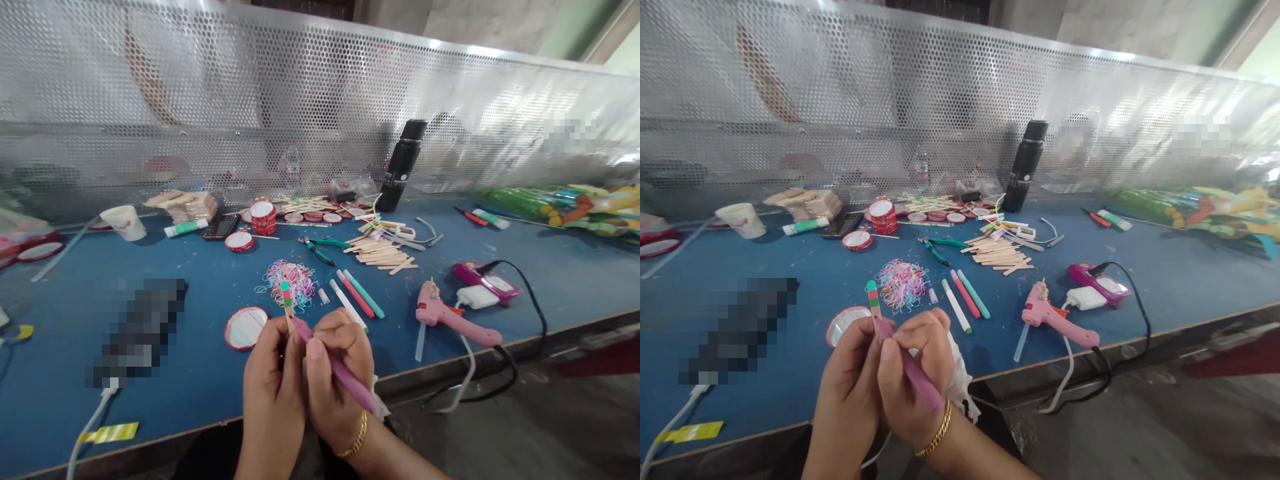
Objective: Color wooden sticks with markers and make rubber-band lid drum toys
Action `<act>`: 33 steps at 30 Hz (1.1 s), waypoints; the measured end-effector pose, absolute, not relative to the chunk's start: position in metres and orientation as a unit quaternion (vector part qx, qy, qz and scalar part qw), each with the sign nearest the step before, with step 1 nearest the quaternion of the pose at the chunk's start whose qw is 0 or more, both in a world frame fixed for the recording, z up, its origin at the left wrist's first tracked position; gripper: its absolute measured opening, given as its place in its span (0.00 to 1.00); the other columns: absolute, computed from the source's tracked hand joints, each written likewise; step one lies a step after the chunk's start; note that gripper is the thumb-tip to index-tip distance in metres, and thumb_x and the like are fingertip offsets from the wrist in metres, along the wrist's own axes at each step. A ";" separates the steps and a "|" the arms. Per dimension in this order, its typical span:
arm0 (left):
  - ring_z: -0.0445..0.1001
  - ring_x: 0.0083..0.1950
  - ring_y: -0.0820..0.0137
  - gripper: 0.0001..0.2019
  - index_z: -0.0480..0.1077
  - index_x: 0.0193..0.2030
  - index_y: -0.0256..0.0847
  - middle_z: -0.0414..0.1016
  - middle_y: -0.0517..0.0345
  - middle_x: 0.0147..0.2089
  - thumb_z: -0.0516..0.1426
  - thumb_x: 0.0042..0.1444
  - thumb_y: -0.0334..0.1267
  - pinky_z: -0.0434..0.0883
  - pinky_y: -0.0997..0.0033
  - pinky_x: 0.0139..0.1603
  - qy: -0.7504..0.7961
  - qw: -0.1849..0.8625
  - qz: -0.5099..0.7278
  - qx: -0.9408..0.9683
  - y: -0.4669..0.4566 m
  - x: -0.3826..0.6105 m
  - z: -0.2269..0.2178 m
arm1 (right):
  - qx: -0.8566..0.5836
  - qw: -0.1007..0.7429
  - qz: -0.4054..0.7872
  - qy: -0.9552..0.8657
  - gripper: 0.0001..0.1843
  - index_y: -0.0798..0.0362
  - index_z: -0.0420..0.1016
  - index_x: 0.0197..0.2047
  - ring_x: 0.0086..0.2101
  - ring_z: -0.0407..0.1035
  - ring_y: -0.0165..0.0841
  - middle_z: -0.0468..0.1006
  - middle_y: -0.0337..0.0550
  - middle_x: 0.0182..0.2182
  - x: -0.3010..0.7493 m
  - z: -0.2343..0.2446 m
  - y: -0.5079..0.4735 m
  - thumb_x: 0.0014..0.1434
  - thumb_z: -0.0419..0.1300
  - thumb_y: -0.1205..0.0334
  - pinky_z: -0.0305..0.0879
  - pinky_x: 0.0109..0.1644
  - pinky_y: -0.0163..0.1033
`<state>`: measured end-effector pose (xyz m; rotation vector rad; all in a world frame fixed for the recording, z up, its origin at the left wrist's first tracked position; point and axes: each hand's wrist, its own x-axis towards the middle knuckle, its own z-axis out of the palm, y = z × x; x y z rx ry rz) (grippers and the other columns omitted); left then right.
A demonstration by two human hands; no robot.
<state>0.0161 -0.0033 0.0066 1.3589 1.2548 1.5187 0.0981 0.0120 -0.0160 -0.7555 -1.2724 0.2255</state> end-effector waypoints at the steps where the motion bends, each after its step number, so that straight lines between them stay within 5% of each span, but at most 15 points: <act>1: 0.70 0.33 0.71 0.13 0.72 0.38 0.43 0.73 0.61 0.33 0.57 0.68 0.49 0.69 0.75 0.33 0.486 0.369 0.593 0.526 -0.003 0.017 0.007 | -0.340 0.731 0.098 -0.584 0.06 0.49 0.66 0.39 0.32 0.69 0.29 0.71 0.33 0.31 0.098 -0.015 0.012 0.65 0.57 0.69 0.65 0.47 0.47; 33: 0.67 0.32 0.71 0.13 0.74 0.39 0.43 0.72 0.61 0.32 0.58 0.69 0.50 0.66 0.75 0.32 0.492 0.375 0.587 0.522 -0.004 0.016 0.004 | -0.373 0.734 0.098 -0.559 0.07 0.48 0.64 0.38 0.29 0.67 0.30 0.70 0.34 0.30 0.097 -0.016 0.012 0.68 0.56 0.68 0.67 0.42 0.45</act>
